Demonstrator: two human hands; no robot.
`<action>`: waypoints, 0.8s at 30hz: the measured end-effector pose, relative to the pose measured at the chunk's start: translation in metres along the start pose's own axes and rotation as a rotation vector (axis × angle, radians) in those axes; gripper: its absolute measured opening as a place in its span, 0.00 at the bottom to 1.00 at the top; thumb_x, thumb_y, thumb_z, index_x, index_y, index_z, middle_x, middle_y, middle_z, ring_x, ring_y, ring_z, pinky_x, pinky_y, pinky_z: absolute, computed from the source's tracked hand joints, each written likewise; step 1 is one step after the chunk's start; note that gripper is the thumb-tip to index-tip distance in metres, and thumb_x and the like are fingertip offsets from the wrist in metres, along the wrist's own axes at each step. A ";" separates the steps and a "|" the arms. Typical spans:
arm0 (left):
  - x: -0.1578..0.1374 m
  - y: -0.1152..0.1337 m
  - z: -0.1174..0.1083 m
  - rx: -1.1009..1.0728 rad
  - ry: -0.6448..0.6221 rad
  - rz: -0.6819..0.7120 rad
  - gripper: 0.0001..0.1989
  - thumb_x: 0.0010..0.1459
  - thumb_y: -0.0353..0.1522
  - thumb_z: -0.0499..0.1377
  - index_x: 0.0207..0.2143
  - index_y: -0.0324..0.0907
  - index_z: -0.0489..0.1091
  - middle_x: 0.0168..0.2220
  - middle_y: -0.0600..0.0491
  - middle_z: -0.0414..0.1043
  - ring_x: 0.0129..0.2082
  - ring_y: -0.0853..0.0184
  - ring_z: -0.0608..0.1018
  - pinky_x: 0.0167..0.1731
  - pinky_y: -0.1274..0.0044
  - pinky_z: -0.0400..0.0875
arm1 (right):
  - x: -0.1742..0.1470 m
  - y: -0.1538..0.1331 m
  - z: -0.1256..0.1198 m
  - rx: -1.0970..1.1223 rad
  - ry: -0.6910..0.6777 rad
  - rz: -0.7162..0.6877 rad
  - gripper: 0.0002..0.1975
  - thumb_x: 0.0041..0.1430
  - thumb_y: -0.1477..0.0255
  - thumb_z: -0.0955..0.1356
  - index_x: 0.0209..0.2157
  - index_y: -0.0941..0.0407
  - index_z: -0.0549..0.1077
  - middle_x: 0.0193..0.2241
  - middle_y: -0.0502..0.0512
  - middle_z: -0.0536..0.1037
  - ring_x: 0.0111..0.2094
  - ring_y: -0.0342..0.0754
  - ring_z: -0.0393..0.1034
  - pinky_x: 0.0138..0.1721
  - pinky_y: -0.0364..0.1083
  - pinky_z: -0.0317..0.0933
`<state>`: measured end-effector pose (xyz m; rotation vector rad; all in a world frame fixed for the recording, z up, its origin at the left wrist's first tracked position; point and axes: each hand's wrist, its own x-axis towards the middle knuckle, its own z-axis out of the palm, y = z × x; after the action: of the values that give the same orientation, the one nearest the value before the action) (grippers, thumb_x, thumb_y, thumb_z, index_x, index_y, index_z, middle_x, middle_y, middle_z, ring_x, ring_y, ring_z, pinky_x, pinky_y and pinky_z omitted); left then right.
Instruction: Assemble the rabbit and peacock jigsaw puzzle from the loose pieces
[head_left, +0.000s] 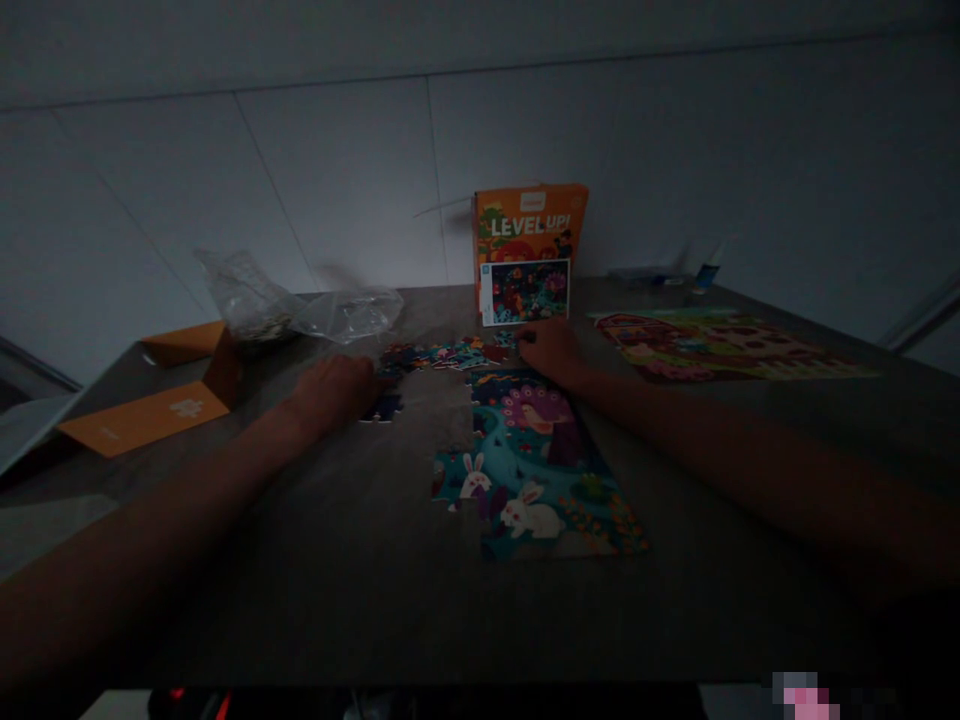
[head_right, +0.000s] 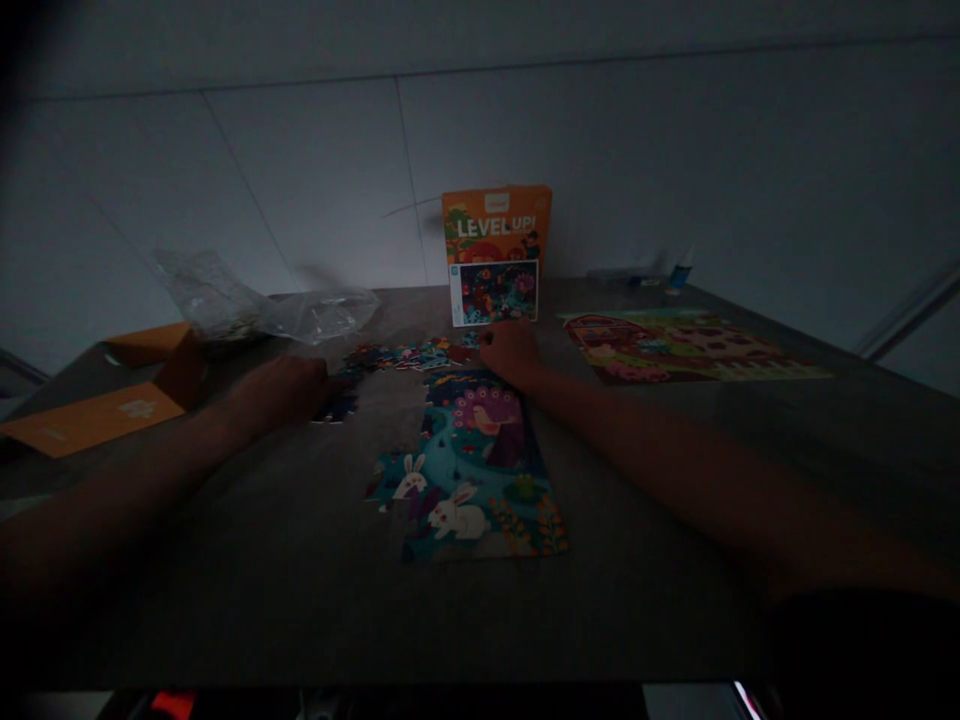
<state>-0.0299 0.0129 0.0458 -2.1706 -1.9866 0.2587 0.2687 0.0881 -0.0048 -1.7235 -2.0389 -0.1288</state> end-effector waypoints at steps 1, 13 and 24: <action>-0.001 0.001 0.000 0.002 -0.016 0.002 0.29 0.68 0.50 0.49 0.39 0.37 0.79 0.37 0.33 0.80 0.41 0.43 0.82 0.35 0.66 0.72 | 0.000 0.000 0.001 -0.017 -0.009 -0.016 0.16 0.60 0.74 0.65 0.44 0.54 0.83 0.44 0.58 0.84 0.49 0.56 0.75 0.58 0.53 0.60; -0.004 0.005 0.002 0.042 -0.070 0.086 0.35 0.66 0.56 0.47 0.38 0.36 0.79 0.36 0.34 0.80 0.40 0.48 0.82 0.37 0.69 0.73 | -0.003 0.000 0.007 -0.042 -0.054 -0.031 0.16 0.60 0.74 0.64 0.45 0.57 0.80 0.47 0.60 0.82 0.52 0.56 0.74 0.56 0.50 0.60; -0.005 0.002 0.001 -0.008 -0.099 0.171 0.34 0.61 0.58 0.52 0.38 0.36 0.77 0.38 0.37 0.79 0.37 0.51 0.82 0.35 0.70 0.72 | -0.004 0.000 0.009 -0.138 -0.009 -0.035 0.16 0.62 0.68 0.64 0.42 0.60 0.80 0.50 0.69 0.78 0.54 0.62 0.69 0.56 0.56 0.61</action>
<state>-0.0282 0.0082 0.0441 -2.3797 -1.8549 0.3908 0.2663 0.0876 -0.0143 -1.7732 -2.1114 -0.2795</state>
